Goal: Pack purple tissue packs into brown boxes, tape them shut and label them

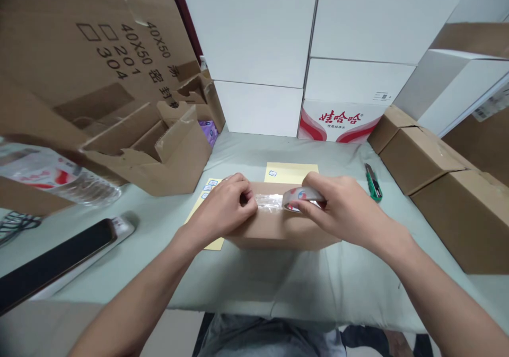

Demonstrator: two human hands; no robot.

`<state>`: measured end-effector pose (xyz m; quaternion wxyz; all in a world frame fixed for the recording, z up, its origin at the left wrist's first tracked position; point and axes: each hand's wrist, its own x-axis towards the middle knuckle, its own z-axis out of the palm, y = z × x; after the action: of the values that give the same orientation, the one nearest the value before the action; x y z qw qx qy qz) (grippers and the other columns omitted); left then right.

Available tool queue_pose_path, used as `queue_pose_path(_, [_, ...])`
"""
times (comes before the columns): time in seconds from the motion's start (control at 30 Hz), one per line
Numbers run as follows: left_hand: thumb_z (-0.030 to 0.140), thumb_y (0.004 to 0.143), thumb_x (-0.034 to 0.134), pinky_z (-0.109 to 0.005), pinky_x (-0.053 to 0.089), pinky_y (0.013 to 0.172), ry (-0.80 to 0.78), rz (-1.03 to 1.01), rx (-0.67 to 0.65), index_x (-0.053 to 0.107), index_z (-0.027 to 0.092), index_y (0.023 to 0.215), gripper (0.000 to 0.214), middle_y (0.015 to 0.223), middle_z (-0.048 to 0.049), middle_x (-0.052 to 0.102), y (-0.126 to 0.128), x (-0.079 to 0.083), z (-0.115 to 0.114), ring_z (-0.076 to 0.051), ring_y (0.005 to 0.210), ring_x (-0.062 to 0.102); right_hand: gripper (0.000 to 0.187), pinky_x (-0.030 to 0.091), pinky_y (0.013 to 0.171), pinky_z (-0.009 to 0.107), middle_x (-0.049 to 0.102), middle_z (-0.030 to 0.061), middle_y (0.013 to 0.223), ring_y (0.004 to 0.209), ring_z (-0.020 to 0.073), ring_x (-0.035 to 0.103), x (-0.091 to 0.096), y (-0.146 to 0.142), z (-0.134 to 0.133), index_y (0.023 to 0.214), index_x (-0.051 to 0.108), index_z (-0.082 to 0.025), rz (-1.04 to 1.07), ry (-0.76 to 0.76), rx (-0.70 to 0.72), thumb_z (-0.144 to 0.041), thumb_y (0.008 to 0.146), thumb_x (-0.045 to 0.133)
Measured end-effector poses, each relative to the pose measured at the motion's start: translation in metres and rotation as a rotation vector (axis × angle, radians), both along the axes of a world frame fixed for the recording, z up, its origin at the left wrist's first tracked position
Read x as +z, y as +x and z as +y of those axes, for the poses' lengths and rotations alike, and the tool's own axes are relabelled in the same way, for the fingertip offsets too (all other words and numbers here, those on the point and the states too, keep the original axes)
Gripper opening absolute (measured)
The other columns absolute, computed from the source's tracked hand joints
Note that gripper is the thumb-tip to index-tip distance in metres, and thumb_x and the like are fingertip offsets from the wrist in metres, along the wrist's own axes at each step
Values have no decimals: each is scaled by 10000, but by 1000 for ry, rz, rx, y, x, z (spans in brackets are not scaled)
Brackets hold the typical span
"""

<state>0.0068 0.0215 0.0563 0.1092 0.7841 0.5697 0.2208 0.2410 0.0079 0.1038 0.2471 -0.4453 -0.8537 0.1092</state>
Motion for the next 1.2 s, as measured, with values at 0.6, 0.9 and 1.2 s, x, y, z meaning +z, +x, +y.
queue_pose_path(0.6, [469,999,373,-513,358,1124,324,378,-322,444,14,1407,615,1441,-197,525,15,-29,-48,-336,1330,491,229,390,520,248,662,12,786,620,152,573,12,-1,10,994,588,-208,25,-151,62,-400,873,620])
queue_pose_path(0.9, [351,891,580,-458,370,1152,298,430,-321,348,-108,1426,742,1518,-288,351,33,-32,-54,-386,1416,365,146,447,589,268,686,-9,777,636,152,611,-12,21,9,993,675,-253,152,-102,94,-326,907,581])
queue_pose_path(1.2, [343,843,684,-576,376,1110,212,359,-273,468,62,1385,648,1449,-293,466,41,-23,-51,-405,1376,427,146,430,594,256,672,-6,799,675,148,603,-4,27,9,1005,655,-231,71,-133,94,-296,912,563])
